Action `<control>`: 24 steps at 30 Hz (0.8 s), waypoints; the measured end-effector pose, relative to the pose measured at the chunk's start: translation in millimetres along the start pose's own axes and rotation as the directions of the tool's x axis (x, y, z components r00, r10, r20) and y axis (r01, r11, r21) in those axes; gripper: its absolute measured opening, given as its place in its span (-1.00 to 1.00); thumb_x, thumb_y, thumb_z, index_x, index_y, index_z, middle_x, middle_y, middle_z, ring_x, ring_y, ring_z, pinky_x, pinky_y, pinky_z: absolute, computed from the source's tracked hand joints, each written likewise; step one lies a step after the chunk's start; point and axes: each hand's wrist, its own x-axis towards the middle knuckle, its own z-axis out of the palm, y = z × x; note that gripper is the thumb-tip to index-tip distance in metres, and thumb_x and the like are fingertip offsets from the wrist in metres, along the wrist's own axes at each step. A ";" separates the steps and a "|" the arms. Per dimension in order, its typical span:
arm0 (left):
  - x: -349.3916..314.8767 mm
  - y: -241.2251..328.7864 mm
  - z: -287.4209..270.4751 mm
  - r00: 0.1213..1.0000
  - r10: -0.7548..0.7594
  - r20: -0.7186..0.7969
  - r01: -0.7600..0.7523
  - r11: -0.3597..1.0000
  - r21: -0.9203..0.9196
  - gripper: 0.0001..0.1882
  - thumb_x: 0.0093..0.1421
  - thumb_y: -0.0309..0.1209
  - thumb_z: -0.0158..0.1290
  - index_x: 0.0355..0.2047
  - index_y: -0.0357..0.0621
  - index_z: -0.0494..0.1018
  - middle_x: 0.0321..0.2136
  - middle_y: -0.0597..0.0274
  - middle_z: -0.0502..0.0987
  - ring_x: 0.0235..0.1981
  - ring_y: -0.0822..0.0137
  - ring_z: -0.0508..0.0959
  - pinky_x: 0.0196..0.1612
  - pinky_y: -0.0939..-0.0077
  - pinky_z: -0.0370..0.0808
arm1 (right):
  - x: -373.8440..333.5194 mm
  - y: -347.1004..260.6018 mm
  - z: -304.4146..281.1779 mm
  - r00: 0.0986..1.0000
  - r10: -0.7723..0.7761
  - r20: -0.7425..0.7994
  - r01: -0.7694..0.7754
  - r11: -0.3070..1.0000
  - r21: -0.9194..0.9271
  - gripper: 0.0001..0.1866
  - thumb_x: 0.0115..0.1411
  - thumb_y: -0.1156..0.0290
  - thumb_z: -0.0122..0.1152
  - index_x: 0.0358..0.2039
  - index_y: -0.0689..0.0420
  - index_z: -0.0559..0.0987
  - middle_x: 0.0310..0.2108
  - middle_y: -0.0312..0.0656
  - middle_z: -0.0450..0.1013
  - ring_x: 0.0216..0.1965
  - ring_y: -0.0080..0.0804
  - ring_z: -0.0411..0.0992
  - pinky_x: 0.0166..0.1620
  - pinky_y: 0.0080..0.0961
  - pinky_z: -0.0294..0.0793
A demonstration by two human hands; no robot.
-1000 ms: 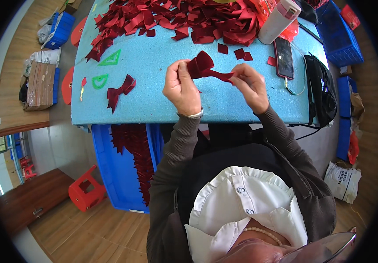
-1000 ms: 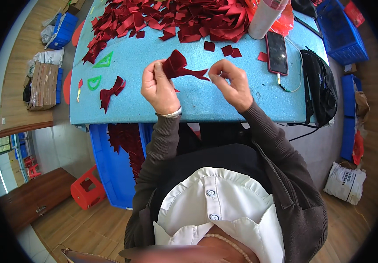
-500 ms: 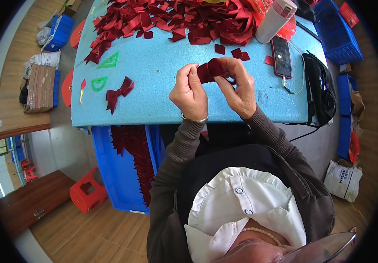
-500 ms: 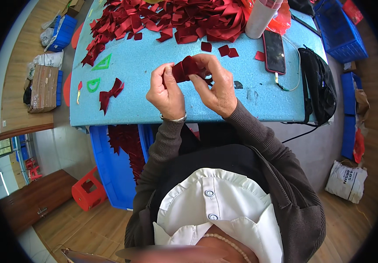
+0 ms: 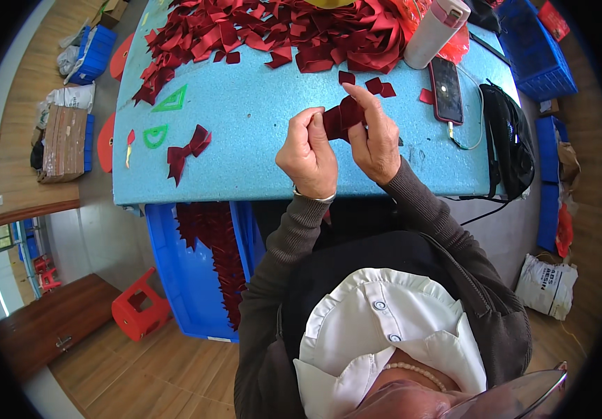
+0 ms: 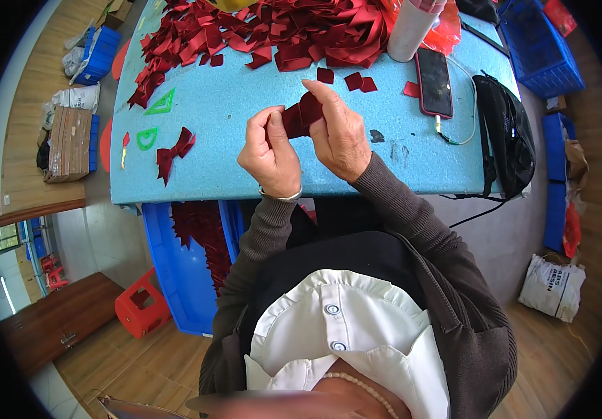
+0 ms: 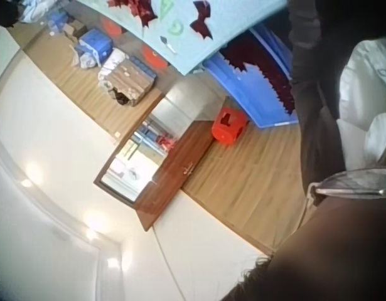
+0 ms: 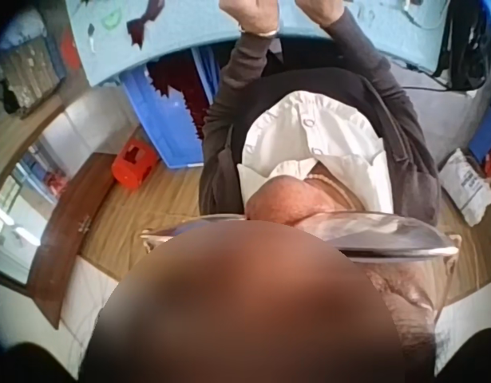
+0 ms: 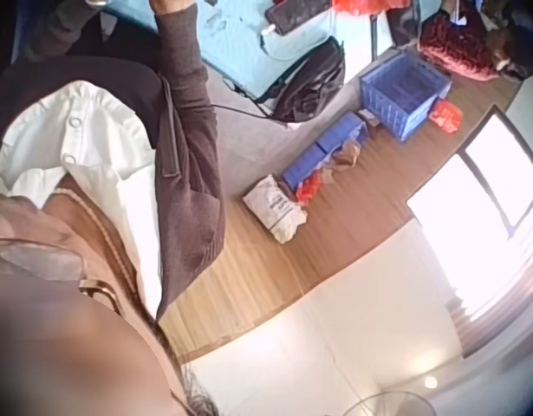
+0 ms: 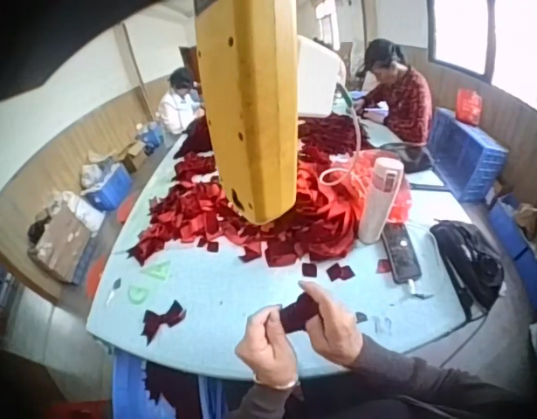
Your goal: Assembling small red ribbon bows by hand on a workbench.
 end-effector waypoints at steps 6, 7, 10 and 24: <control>1.1 -0.2 4.0 0.999 0.038 0.023 -0.038 0.999 0.001 -0.92 0.26 -0.52 0.01 -0.27 -0.23 0.48 -0.48 0.09 0.58 -0.49 0.27 0.62 -0.45 0.52 0.50 | -2.5 5.3 3.3 1.000 -0.007 0.012 0.007 1.000 -0.003 -0.62 0.17 0.67 -0.05 0.04 0.27 0.38 -0.29 -0.04 0.49 -0.35 -0.37 0.53 -0.26 -0.45 0.50; 1.5 -0.2 3.6 0.998 0.052 0.032 -0.052 0.999 0.007 -0.92 0.26 -0.52 0.01 -0.27 -0.24 0.48 -0.47 0.09 0.58 -0.49 0.28 0.62 -0.45 0.52 0.49 | -2.3 5.7 3.8 0.999 0.040 0.022 -0.040 0.999 0.022 -0.63 0.18 0.66 -0.06 0.03 0.27 0.38 -0.30 -0.05 0.49 -0.37 -0.39 0.53 -0.28 -0.48 0.50; 1.9 -2.4 2.2 0.999 -0.028 0.024 0.029 0.998 -0.058 -0.91 0.28 -0.50 -0.01 -0.28 -0.25 0.47 -0.45 0.12 0.58 -0.48 0.33 0.60 -0.43 0.54 0.49 | -2.9 8.2 6.4 0.990 0.131 0.047 -0.134 0.989 0.069 -0.65 0.20 0.65 -0.09 0.02 0.26 0.39 -0.30 -0.06 0.51 -0.39 -0.42 0.52 -0.31 -0.53 0.49; -14.0 -19.3 -6.7 0.897 -0.410 0.168 0.442 0.805 -0.395 -0.88 0.32 -0.49 -0.06 -0.25 -0.32 0.40 -0.47 0.26 0.50 -0.55 0.62 0.40 -0.49 0.73 0.36 | -9.3 32.6 35.3 0.892 0.434 -0.127 -0.343 0.833 0.435 -0.83 0.31 0.53 -0.18 -0.20 0.22 0.42 -0.48 -0.33 0.40 -0.57 -0.71 0.29 -0.56 -0.73 0.26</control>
